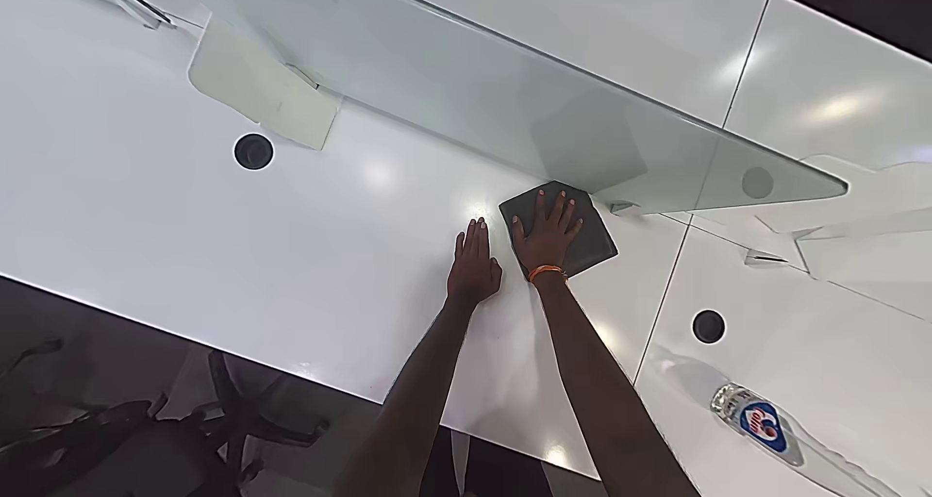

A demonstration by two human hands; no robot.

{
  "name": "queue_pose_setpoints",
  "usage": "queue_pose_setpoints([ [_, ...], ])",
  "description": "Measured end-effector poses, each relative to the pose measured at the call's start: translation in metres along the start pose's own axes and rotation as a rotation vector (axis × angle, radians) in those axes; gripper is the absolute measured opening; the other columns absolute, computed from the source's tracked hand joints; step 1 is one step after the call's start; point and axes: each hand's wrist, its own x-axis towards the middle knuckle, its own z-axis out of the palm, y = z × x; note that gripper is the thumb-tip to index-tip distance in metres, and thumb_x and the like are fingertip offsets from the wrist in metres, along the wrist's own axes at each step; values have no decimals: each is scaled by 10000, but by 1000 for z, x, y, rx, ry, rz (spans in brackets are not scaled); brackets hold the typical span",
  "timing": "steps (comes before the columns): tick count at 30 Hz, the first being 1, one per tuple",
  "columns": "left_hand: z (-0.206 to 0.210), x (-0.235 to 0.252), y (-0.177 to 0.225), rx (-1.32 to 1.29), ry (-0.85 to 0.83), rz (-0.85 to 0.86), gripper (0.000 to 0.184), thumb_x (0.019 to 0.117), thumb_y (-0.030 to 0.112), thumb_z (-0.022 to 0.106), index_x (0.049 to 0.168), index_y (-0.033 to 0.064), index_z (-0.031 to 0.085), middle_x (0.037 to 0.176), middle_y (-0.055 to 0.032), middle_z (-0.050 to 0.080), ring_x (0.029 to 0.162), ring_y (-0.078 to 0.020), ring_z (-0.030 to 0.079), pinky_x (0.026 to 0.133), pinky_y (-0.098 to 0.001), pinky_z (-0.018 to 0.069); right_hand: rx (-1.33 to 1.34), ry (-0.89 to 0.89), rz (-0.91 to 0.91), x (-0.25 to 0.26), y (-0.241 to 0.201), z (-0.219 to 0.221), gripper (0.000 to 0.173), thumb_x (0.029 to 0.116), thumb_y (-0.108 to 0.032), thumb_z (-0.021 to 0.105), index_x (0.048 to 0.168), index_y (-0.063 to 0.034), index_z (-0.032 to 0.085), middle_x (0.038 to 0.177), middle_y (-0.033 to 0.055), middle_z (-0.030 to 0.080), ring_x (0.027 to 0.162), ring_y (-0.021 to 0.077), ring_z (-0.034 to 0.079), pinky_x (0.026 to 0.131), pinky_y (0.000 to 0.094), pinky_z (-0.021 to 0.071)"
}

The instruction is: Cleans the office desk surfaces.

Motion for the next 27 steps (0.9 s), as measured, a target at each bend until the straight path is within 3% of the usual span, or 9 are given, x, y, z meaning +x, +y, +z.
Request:
queue_pose_setpoints([
  [3, -2, -1, 0, -24, -15, 8, 724, 929, 279, 415, 1551, -78, 313, 1646, -187, 326, 1572, -284, 208, 1258, -515, 173, 13, 3, -33, 9, -17, -1, 840, 955, -737, 309, 1648, -270, 217, 1718, 160, 106, 1588, 390, 25, 1175, 758, 59],
  [6, -3, 0, -1, -80, 28, 20, 713, 895, 248, 451, 1523, -80, 365, 1615, -201, 376, 1549, -295, 270, 1242, -494, 235, 11, 5, -67, 18, -32, -2, 819, 962, -715, 313, 1646, -273, 226, 1716, 158, 121, 1588, 388, 29, 1180, 749, 53],
  [9, -3, -2, -6, -167, 92, 49, 717, 877, 225, 469, 1511, -94, 369, 1592, -219, 401, 1537, -302, 297, 1237, -472, 264, -6, 36, -112, 25, -38, 1, 767, 961, -667, 337, 1624, -285, 299, 1700, 155, 193, 1583, 381, 83, 1188, 730, 69],
  [12, -7, -5, -11, -241, 108, 35, 708, 872, 213, 481, 1503, -92, 377, 1602, -235, 373, 1541, -341, 274, 1230, -546, 251, -5, 35, -141, 29, -39, 0, 733, 966, -619, 360, 1617, -285, 320, 1699, 144, 201, 1582, 372, 101, 1195, 716, 76],
  [14, -20, -12, -11, -183, 37, -68, 723, 882, 216, 495, 1532, -67, 352, 1628, -226, 332, 1557, -346, 230, 1230, -609, 198, -13, 36, -159, 31, -37, -1, 709, 970, -602, 365, 1610, -298, 336, 1696, 130, 219, 1579, 367, 120, 1199, 709, 83],
  [17, -30, -35, -29, -24, 53, -175, 721, 909, 274, 461, 1538, -63, 355, 1625, -213, 353, 1550, -358, 252, 1217, -640, 191, 10, 28, -192, 34, -38, 0, 687, 973, -593, 370, 1602, -317, 352, 1698, 110, 223, 1581, 350, 122, 1206, 695, 86],
  [23, -30, -59, -47, 132, -14, -179, 683, 957, 312, 390, 1553, -21, 364, 1651, -180, 320, 1549, -348, 259, 1221, -599, 212, 99, 60, -208, 41, -42, 2, 585, 1007, -532, 371, 1562, -357, 428, 1671, 89, 308, 1570, 320, 194, 1220, 671, 98],
  [27, -29, -58, -44, 176, -44, -181, 637, 972, 282, 365, 1555, 27, 393, 1666, -147, 303, 1561, -334, 232, 1227, -594, 200, 187, 23, -264, 29, -71, -6, 538, 1066, -497, 335, 1563, -317, 440, 1698, 90, 251, 1589, 345, 111, 1217, 701, 86],
])
